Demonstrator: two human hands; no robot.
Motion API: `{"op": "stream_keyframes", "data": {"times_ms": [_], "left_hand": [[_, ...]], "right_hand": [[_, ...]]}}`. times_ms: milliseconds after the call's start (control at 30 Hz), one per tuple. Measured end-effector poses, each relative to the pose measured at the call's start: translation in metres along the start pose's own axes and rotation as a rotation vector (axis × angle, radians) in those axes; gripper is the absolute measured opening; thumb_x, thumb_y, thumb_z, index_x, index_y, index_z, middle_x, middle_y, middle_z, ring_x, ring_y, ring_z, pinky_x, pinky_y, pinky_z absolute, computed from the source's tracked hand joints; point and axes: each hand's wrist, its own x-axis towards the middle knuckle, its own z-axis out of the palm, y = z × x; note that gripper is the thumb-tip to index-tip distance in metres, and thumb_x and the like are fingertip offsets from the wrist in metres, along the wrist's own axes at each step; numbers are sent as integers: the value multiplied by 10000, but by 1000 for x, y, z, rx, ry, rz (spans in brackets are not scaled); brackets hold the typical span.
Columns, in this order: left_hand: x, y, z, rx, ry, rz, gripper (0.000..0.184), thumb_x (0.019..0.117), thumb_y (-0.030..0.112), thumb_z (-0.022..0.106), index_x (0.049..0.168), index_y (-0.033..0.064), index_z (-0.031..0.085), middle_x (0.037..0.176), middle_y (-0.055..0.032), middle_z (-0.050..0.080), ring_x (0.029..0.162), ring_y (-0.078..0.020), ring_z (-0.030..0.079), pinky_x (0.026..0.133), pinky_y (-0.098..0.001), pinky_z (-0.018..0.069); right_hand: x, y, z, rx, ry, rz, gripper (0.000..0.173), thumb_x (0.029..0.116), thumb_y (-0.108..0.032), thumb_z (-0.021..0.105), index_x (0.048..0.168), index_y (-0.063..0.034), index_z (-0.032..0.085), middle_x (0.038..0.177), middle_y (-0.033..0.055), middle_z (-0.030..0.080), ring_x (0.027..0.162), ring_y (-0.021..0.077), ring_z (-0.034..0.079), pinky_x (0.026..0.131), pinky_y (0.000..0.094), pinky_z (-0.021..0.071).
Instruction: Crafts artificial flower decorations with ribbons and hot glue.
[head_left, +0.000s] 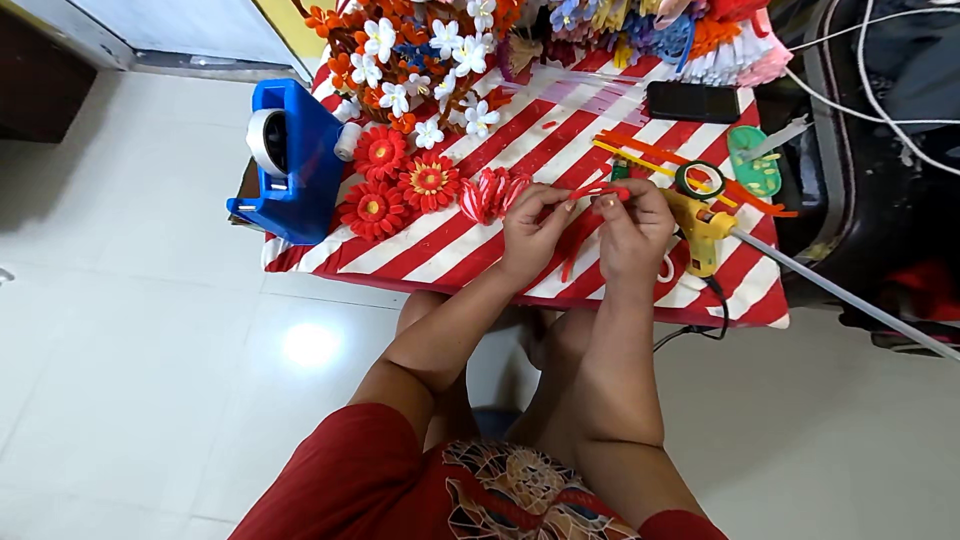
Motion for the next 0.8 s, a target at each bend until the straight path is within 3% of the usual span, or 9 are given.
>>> {"op": "stream_keyframes", "data": {"times_ms": [67, 167, 267, 433, 500, 600, 667, 800], "left_hand": [[0, -2, 1, 22, -21, 43, 104, 929, -43, 629, 996, -79, 701, 972, -105, 656, 922, -91, 629, 841, -214, 540], [0, -3, 2, 37, -33, 76, 100, 923, -40, 638, 983, -81, 706, 947, -111, 664, 898, -103, 630, 832, -223, 540], [0, 0, 0, 40, -54, 10, 114, 935, -22, 635, 1001, -70, 714, 966, -107, 674, 918, -104, 632, 847, -230, 536], [3, -6, -1, -96, -108, -63, 125, 938, -17, 621, 1010, -65, 712, 981, -77, 679, 926, -81, 644, 848, -239, 556], [3, -5, -3, -211, -154, -158, 178, 971, 6, 547, 1014, -25, 717, 992, -18, 678, 932, -44, 629, 849, -230, 537], [5, -1, -5, -406, -202, -393, 299, 1039, 148, 435, 997, 79, 723, 934, 54, 698, 841, -20, 636, 787, -238, 545], [9, -3, -4, -538, -214, -488, 307, 1043, 141, 424, 964, 97, 717, 883, 46, 707, 815, -47, 657, 787, -266, 565], [13, -3, -8, -592, -255, -541, 234, 1007, 49, 519, 930, 99, 734, 870, 41, 725, 814, -50, 675, 804, -267, 574]], "right_hand": [[-1, 1, 4, -2, 76, 18, 137, 984, -71, 617, 1026, -179, 691, 920, -109, 678, 818, 9, 646, 776, 213, 560], [-1, 0, 6, 23, 92, 36, 162, 968, -40, 611, 1027, -166, 693, 914, -97, 685, 823, 19, 654, 783, 220, 567], [-2, -2, 6, 15, 73, 45, 179, 967, -43, 595, 1076, -162, 675, 932, -94, 664, 816, 16, 645, 768, 211, 563], [0, 0, 4, -2, 93, 34, 142, 982, -53, 578, 1015, -164, 659, 872, -97, 647, 761, 9, 625, 726, 196, 552], [0, 0, 3, -21, 99, 39, 125, 985, -71, 586, 1001, -171, 660, 850, -105, 644, 738, -2, 619, 696, 180, 544], [0, -2, 2, -18, 84, 43, 120, 992, -71, 588, 1019, -157, 668, 854, -102, 656, 746, 7, 636, 713, 196, 564], [0, -3, 2, -16, 62, 40, 116, 1000, -72, 581, 1031, -153, 658, 855, -98, 662, 739, 13, 649, 704, 203, 581], [1, -1, -2, -59, 25, 16, 99, 993, -67, 589, 1036, -129, 654, 885, -90, 651, 771, 2, 629, 725, 186, 553]]}}
